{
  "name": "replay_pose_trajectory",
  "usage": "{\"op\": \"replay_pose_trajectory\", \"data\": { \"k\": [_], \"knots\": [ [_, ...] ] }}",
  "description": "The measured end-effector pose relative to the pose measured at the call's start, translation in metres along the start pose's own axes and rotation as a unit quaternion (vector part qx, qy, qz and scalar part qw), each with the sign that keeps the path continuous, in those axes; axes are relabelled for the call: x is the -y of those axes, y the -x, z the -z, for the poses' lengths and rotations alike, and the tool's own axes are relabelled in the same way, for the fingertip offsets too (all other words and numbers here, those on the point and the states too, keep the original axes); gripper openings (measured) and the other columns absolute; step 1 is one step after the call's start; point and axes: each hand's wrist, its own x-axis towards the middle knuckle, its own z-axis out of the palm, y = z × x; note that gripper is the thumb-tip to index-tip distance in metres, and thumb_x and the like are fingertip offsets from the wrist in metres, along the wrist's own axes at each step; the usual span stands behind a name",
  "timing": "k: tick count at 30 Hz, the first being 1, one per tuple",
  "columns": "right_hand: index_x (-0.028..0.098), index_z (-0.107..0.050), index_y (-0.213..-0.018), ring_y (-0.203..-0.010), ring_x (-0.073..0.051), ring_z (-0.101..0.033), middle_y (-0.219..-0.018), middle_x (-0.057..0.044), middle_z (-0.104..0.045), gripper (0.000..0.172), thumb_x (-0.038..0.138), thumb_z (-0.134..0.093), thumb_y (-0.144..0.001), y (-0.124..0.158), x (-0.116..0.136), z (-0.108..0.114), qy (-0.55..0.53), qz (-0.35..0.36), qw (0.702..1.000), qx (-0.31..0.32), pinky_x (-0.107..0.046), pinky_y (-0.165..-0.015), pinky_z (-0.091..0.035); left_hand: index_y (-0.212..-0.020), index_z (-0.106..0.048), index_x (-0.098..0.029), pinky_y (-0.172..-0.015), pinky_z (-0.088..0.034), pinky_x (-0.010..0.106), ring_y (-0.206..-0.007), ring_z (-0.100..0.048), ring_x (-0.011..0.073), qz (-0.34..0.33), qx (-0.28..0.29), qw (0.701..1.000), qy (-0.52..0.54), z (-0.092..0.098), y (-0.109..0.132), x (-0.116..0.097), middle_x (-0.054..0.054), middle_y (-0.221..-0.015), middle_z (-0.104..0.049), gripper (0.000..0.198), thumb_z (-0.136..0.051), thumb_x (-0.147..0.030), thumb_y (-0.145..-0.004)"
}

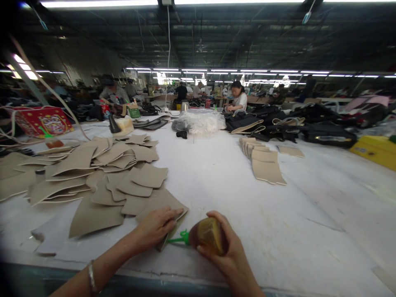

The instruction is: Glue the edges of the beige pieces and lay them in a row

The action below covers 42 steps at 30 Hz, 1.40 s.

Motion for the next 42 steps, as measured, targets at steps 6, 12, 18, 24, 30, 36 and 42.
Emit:
{"op": "replay_pose_trajectory", "data": {
  "k": [6,12,18,24,30,36,42],
  "knots": [
    [0.025,-0.051,-0.118,-0.099,-0.024,-0.058,-0.112,-0.004,-0.059,0.058,0.035,-0.077,-0.067,0.002,-0.007,0.004,0.048,0.052,0.997,-0.021,-0.027,-0.085,-0.047,-0.128,-0.052,-0.026,-0.077,-0.041,0.027,-0.085,-0.057,0.0181,-0.006,0.000,1.000,0.005,-0.001,-0.002,0.001,0.004,-0.089,-0.058,0.042,-0.035,-0.027,-0.090],
    [0.026,-0.050,-0.118,-0.103,-0.022,-0.056,-0.115,-0.003,-0.057,0.055,0.033,-0.076,-0.069,0.003,-0.016,0.005,0.075,0.066,0.995,-0.028,-0.024,-0.089,-0.044,-0.129,-0.051,-0.027,-0.076,-0.041,0.027,-0.085,-0.057,0.0183,0.000,-0.001,1.000,-0.002,-0.003,-0.001,0.002,0.004,-0.089,-0.057,0.043,-0.035,-0.027,-0.090],
    [0.026,-0.049,-0.120,-0.093,-0.022,-0.060,-0.109,-0.004,-0.059,0.061,0.032,-0.077,-0.067,0.006,-0.016,0.003,0.033,0.064,0.997,0.027,-0.024,-0.081,-0.049,-0.130,-0.050,-0.027,-0.077,-0.041,0.027,-0.085,-0.057,0.0182,0.002,-0.001,1.000,0.002,-0.003,-0.002,0.002,0.004,-0.090,-0.057,0.043,-0.035,-0.026,-0.089],
    [0.023,-0.053,-0.116,-0.103,-0.024,-0.056,-0.114,-0.006,-0.058,0.057,0.034,-0.077,-0.066,0.007,-0.015,0.001,0.058,0.036,0.996,-0.055,-0.028,-0.091,-0.044,-0.130,-0.051,-0.027,-0.075,-0.041,0.026,-0.084,-0.057,0.0183,0.004,-0.003,1.000,0.003,-0.003,-0.002,0.000,0.004,-0.089,-0.056,0.043,-0.035,-0.026,-0.089],
    [0.025,-0.050,-0.119,-0.103,-0.022,-0.056,-0.114,-0.003,-0.057,0.058,0.037,-0.076,-0.068,0.006,-0.018,0.000,0.033,0.029,0.999,-0.011,-0.026,-0.090,-0.043,-0.131,-0.050,-0.027,-0.078,-0.041,0.026,-0.086,-0.057,0.0182,0.007,0.004,1.000,0.007,-0.002,-0.002,-0.001,0.004,-0.091,-0.057,0.044,-0.035,-0.026,-0.089],
    [0.025,-0.050,-0.117,-0.101,-0.021,-0.054,-0.113,-0.002,-0.056,0.054,0.041,-0.072,-0.070,-0.007,-0.011,0.008,0.058,0.022,0.986,-0.153,-0.026,-0.089,-0.041,-0.128,-0.052,-0.026,-0.079,-0.041,0.027,-0.088,-0.058,0.0189,0.015,0.016,1.000,0.007,0.001,-0.004,-0.006,0.005,-0.093,-0.058,0.043,-0.035,-0.025,-0.089],
    [0.025,-0.049,-0.119,-0.102,-0.021,-0.056,-0.114,-0.003,-0.057,0.056,0.037,-0.074,-0.070,-0.009,-0.022,0.015,0.059,0.042,0.995,-0.073,-0.025,-0.087,-0.044,-0.128,-0.052,-0.027,-0.080,-0.042,0.027,-0.088,-0.057,0.0186,0.017,0.018,1.000,0.009,0.000,-0.008,-0.006,0.004,-0.093,-0.058,0.043,-0.035,-0.024,-0.089]
  ]
}}
